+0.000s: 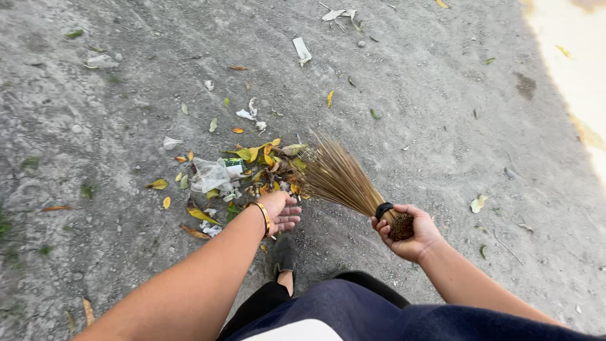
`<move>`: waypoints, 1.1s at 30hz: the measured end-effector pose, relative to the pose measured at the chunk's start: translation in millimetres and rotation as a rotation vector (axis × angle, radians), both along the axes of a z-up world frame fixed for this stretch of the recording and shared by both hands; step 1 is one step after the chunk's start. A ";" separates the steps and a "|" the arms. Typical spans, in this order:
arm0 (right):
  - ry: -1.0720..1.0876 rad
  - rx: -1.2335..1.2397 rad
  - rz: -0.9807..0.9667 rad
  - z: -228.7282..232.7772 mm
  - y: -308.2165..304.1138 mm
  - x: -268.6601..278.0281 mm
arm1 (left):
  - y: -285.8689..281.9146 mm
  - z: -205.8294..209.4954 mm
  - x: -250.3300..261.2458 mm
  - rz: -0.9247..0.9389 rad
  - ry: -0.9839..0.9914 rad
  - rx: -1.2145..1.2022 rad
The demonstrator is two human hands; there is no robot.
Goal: The person sweeps leaves and trash across the ground using a hand broom.
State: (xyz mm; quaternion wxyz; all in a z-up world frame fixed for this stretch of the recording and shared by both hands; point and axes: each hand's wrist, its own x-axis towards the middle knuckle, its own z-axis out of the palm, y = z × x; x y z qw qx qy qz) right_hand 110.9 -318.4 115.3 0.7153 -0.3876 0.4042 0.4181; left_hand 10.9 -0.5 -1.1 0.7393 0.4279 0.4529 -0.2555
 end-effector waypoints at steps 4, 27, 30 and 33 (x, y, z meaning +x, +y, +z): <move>0.006 -0.213 0.002 -22.5 -19.0 35.0 | -7.1 7.3 15.7 0.068 -0.016 -0.023; -0.016 -0.129 0.608 -9.3 105.3 229.2 | -71.5 54.5 62.3 0.569 -0.011 0.078; -0.136 -0.305 0.708 -9.7 107.0 218.9 | -87.7 60.9 43.1 0.633 0.046 0.099; -0.086 -0.355 0.843 -20.1 121.4 213.7 | -96.0 71.1 24.8 0.727 0.065 0.110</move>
